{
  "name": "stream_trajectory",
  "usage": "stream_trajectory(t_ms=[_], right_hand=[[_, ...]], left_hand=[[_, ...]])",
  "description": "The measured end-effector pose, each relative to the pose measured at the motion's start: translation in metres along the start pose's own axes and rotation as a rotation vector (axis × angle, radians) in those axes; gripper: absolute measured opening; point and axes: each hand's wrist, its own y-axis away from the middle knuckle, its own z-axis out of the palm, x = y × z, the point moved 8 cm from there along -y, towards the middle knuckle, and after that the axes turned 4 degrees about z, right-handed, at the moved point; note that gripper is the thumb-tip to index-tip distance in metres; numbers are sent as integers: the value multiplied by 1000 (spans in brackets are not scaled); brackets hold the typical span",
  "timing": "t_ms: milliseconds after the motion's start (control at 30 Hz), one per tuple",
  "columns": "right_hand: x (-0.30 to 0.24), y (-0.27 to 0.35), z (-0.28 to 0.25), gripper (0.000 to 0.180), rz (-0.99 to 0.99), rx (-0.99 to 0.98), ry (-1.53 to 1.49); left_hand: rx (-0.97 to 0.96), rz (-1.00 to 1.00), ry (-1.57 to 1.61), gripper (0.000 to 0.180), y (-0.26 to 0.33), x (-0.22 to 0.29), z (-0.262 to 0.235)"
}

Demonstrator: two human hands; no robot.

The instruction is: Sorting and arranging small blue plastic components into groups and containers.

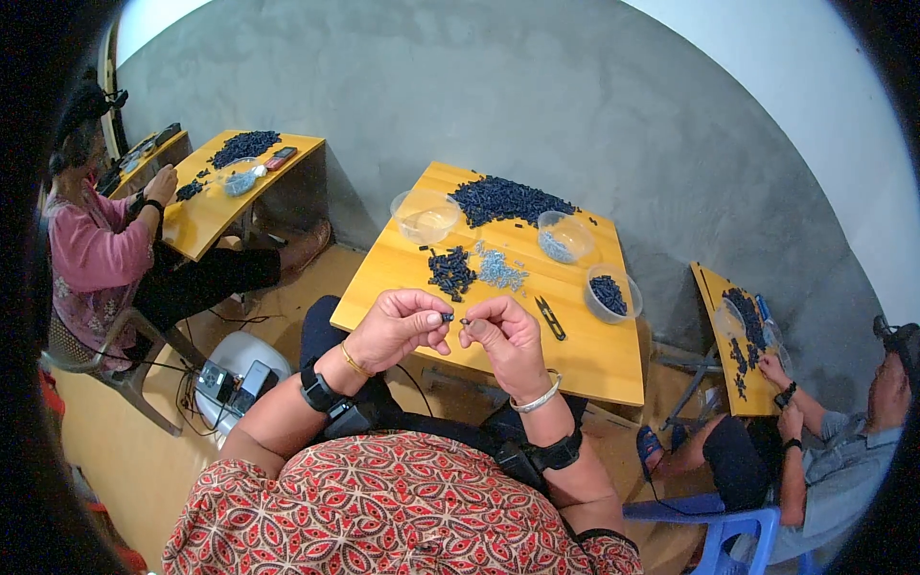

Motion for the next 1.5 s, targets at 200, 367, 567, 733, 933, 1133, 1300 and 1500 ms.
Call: stream_trajectory(t_ms=[200, 367, 567, 733, 933, 1133, 1300, 1500], right_hand=[[-3, 2, 0, 8, -46, 5, 40], [-1, 1, 0, 10, -57, -28, 76], [-1, 2, 2, 7, -59, -12, 109], [-2, 4, 3, 6, -37, -26, 102], [-13, 9, 12, 5, -51, -33, 183], [-23, 10, 19, 4, -107, -36, 249], [-25, 11, 20, 4, -119, -14, 267], [-32, 11, 23, 5, -149, -5, 224]], left_hand=[[-9, 51, -79, 14, 1, 2, 7], [-5, 57, -98, 14, 3, 3, 4], [-12, 48, -127, 13, 4, 3, 7], [10, 84, -259, 11, 6, 12, 12], [-50, 255, -442, 10, 10, 27, 23], [-82, 296, -475, 10, 12, 33, 29], [-88, 318, -494, 10, 12, 34, 31], [-68, 356, -544, 11, 14, 40, 38]])
